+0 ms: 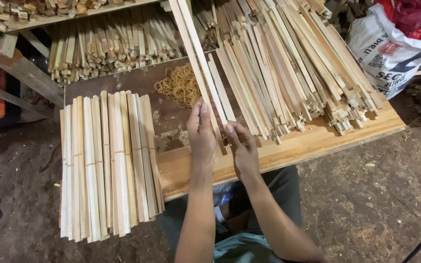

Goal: Sorting and inspecting thin wooden sticks before placing them into a bundle

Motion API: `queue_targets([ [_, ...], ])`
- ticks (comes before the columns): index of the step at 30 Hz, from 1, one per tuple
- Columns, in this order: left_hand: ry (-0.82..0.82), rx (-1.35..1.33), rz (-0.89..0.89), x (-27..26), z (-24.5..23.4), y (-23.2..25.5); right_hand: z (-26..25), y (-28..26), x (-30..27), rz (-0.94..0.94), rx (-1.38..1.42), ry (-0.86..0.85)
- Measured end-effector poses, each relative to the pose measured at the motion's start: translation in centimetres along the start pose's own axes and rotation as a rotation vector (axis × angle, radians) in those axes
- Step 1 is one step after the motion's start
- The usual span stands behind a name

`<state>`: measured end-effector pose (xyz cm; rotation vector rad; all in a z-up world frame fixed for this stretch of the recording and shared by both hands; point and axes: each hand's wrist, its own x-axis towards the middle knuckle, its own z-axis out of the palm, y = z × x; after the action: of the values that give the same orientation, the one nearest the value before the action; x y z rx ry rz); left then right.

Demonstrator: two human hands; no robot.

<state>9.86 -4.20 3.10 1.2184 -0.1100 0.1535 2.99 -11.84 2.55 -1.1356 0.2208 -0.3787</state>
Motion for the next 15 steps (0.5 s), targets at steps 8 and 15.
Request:
queue_targets([
  [8,-0.044,-0.012,-0.018,0.4,-1.3,-3.3,0.3,-0.2,0.0,-0.078,-0.040,-0.036],
  [15,-0.006,0.066,0.074,-0.2,-0.3,1.1,-0.4,-1.2,0.7,-0.228,-0.062,-0.138],
])
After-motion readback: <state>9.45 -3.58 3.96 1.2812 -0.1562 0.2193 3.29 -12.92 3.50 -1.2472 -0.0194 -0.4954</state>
